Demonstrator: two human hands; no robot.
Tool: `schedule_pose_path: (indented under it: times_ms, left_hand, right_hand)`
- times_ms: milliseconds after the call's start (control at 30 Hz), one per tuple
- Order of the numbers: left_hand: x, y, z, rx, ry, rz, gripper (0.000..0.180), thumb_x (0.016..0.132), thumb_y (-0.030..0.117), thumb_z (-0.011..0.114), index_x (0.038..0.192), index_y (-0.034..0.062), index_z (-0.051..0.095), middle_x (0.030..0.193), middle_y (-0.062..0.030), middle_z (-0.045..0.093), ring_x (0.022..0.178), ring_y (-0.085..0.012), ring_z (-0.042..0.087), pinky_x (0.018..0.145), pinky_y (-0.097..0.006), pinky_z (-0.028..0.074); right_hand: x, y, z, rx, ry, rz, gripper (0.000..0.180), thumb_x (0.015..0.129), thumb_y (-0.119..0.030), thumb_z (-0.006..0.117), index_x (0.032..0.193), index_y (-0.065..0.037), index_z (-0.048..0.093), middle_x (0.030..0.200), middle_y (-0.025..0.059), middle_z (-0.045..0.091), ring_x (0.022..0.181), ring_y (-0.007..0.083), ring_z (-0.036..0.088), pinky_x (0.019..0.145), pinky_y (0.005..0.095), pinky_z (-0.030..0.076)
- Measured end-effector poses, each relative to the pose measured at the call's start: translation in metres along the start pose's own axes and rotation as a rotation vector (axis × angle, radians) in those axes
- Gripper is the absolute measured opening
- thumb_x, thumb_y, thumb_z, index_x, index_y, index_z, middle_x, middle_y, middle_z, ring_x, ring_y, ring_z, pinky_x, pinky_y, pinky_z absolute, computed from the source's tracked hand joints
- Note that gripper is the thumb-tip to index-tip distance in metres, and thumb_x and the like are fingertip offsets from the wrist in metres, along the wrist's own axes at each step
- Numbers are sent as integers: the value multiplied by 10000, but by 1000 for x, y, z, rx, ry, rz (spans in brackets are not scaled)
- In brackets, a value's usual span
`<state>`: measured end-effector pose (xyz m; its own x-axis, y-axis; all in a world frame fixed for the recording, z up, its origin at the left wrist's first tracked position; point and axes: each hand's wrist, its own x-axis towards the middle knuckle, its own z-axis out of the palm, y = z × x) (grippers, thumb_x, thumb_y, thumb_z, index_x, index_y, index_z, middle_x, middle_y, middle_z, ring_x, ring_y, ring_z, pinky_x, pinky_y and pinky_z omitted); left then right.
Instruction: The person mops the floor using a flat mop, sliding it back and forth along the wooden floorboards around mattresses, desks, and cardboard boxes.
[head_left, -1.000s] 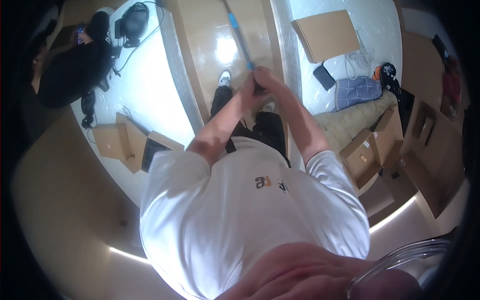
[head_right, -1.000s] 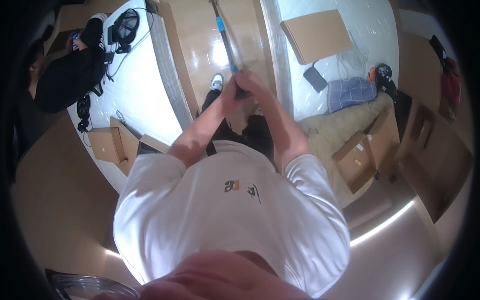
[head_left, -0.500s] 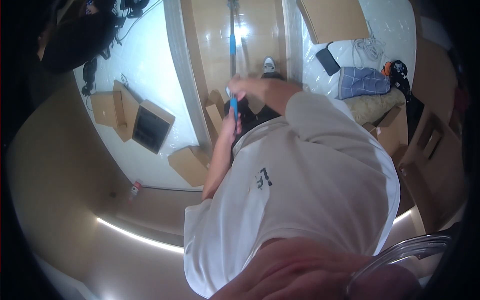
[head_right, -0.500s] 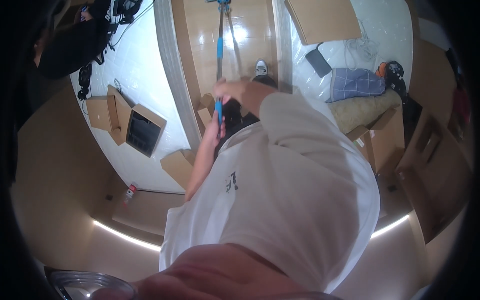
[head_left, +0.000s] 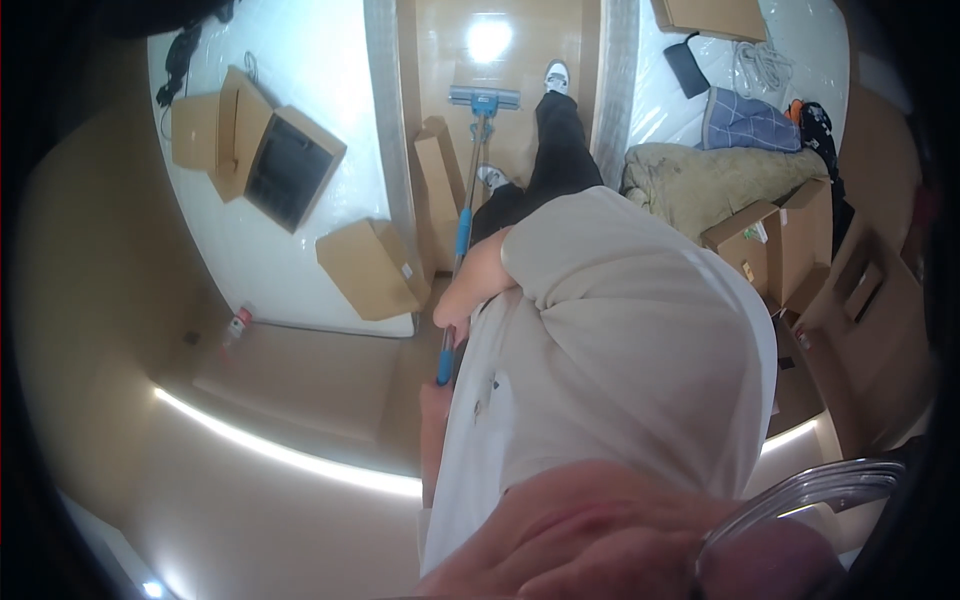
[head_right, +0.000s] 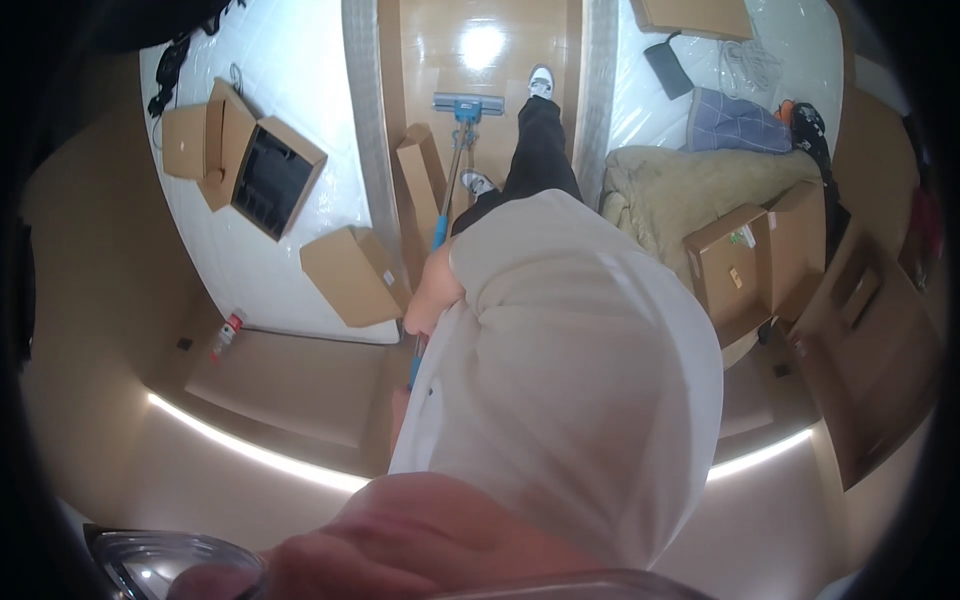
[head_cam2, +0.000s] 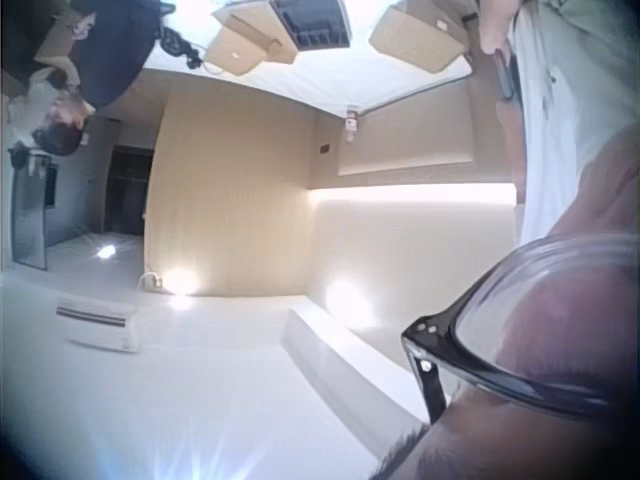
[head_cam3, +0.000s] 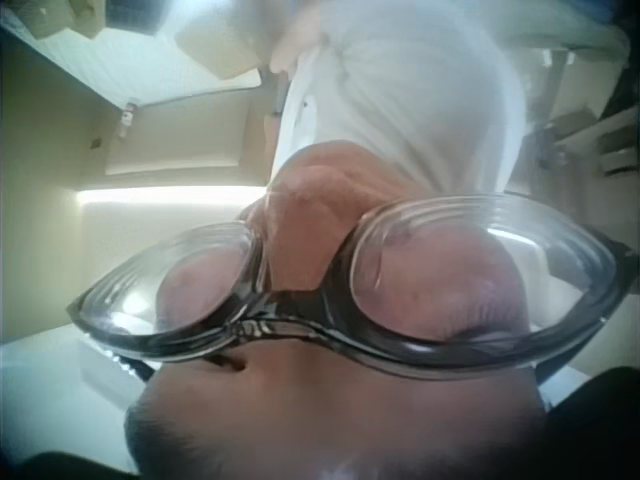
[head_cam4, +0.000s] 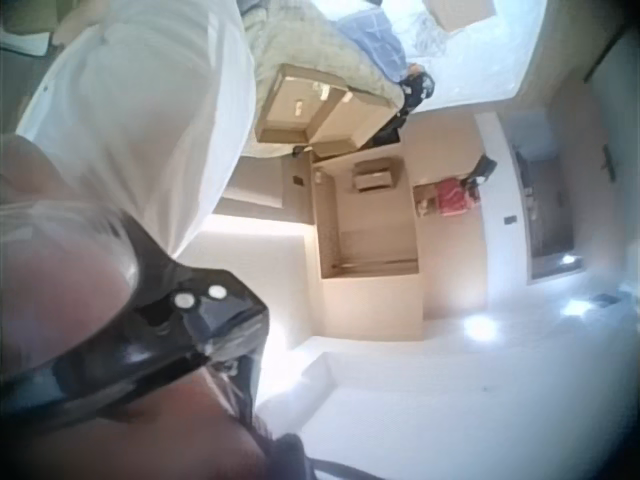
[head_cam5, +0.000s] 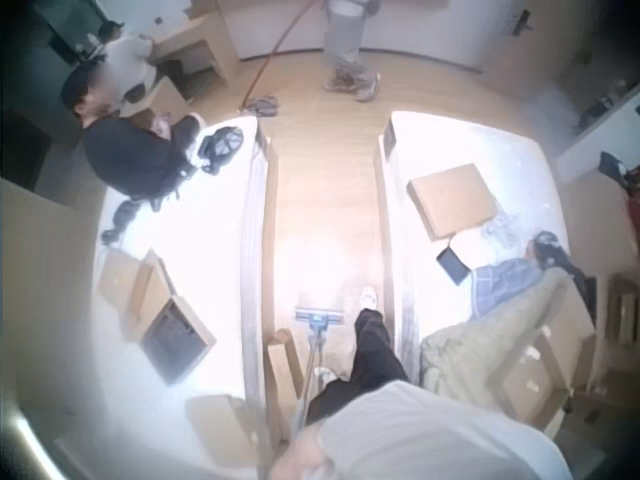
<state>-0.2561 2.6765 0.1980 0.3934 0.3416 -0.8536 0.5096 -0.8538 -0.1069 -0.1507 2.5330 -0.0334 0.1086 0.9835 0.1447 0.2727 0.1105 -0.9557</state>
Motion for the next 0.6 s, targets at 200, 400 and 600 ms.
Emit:
schedule_pose_path:
  times_ms: [200, 400, 600]
  left_hand:
    - [56, 7, -7, -156, -34, 28, 365, 798, 286, 661, 837, -76, 666, 643, -216, 628, 610, -351, 650, 599, -475, 470]
    - [140, 131, 22, -328, 99, 143, 364, 778, 278, 695, 862, -75, 663, 698, -177, 650, 651, -283, 658, 607, -414, 487]
    - [178, 369, -11, -1234, -708, 254, 160, 863, 247, 601, 760, 167, 508, 580, 28, 461, 457, -114, 412, 427, -255, 341]
  right_hand:
    - [17, -3, -5, -182, 49, 280, 292, 706, -400, 765, 693, -111, 728, 653, 91, 672, 620, 257, 659, 544, 373, 530]
    - [-57, 47, -101, -338, 14, 861, 81, 694, -210, 734, 661, -140, 711, 644, 24, 678, 626, 179, 668, 534, 363, 530]
    - [-248, 200, -220, -369, 577, 914, 289, 827, -250, 555, 634, -64, 665, 612, 108, 637, 591, 223, 643, 551, 408, 507]
